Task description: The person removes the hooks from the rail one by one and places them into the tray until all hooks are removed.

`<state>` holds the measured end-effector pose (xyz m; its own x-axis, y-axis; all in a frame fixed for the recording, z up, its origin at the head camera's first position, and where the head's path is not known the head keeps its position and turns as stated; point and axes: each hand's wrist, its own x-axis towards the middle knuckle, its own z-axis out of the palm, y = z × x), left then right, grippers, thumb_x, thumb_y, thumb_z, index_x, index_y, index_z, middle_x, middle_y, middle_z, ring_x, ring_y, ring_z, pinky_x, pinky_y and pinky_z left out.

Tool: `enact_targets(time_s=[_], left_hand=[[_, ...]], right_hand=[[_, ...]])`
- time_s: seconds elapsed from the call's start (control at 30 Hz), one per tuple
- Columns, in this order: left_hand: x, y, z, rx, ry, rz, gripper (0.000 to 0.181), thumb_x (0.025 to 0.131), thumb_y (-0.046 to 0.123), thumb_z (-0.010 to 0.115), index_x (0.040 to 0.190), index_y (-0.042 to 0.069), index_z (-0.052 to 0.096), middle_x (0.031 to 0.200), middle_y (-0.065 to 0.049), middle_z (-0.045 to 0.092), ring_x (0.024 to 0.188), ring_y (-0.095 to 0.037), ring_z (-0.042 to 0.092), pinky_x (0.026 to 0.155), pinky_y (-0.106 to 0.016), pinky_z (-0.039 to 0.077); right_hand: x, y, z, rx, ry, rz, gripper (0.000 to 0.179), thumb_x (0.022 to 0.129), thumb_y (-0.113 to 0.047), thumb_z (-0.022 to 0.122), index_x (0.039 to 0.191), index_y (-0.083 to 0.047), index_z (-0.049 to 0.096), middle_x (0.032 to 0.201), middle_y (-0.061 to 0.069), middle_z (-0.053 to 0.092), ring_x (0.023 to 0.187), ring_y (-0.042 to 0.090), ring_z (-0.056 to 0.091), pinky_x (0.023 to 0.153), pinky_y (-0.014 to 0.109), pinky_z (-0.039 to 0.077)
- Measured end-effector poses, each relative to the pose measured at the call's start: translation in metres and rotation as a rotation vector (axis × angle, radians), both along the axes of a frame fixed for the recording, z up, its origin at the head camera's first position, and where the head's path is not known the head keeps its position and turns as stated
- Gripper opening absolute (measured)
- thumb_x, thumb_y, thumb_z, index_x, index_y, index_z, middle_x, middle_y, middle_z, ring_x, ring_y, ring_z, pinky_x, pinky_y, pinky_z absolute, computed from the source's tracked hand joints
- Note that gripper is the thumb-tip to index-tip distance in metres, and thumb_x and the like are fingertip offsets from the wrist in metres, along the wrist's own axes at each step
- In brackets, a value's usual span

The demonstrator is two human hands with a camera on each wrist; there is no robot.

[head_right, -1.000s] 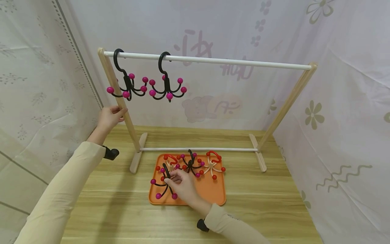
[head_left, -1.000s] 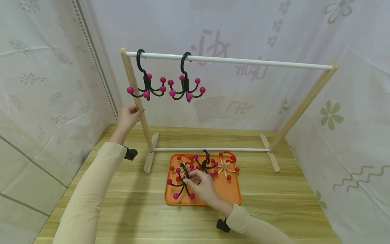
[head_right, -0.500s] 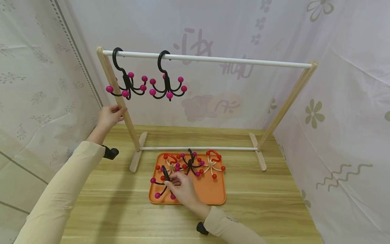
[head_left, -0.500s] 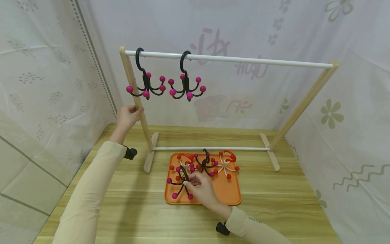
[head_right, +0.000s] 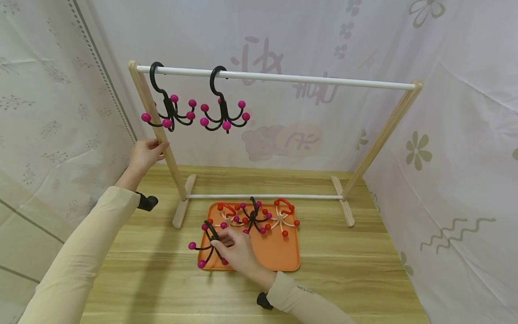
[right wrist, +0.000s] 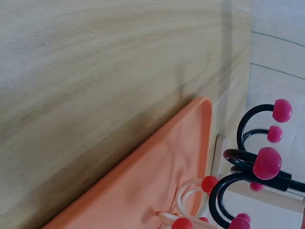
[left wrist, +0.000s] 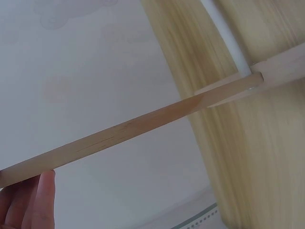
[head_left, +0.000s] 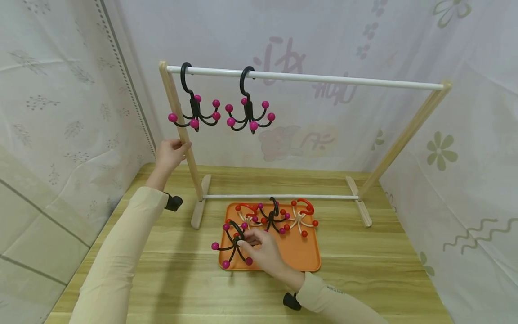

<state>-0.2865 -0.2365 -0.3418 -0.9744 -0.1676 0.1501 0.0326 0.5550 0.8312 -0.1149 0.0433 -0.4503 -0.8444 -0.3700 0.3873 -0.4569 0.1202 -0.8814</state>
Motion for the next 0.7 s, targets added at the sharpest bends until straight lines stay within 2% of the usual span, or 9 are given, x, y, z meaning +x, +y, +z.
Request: enact_targets(time_s=[0.33,0.57,0.7], left_hand=[[0.000,0.001,0.004,0.005,0.007,-0.006,0.043,0.090,0.029,0.051,0.114,-0.007,0.055,0.107,-0.023,0.056,0.094,-0.030,0.056,0.075,-0.031,0.051],[0.000,0.001,0.003,0.002,0.010,-0.010,0.042,0.090,0.027,0.051,0.114,-0.007,0.055,0.107,-0.023,0.056,0.094,-0.031,0.056,0.074,-0.031,0.051],[0.000,0.001,0.002,-0.003,0.007,-0.006,0.042,0.090,0.028,0.050,0.114,-0.007,0.055,0.107,-0.023,0.056,0.093,-0.031,0.056,0.073,-0.030,0.051]], right_hand=[[-0.003,-0.001,-0.007,-0.023,0.047,-0.056,0.008,0.081,-0.001,0.063,0.086,0.001,0.058,0.079,0.010,0.060,0.067,0.017,0.059,0.060,0.029,0.053],[-0.004,0.001,-0.020,-0.022,-0.051,-0.067,0.009,0.081,-0.001,0.062,0.087,0.004,0.058,0.082,0.011,0.061,0.071,0.021,0.060,0.065,0.027,0.052],[-0.005,0.002,-0.027,-0.013,-0.056,-0.088,0.011,0.081,-0.002,0.063,0.087,0.006,0.059,0.082,0.011,0.061,0.069,0.022,0.060,0.064,0.028,0.052]])
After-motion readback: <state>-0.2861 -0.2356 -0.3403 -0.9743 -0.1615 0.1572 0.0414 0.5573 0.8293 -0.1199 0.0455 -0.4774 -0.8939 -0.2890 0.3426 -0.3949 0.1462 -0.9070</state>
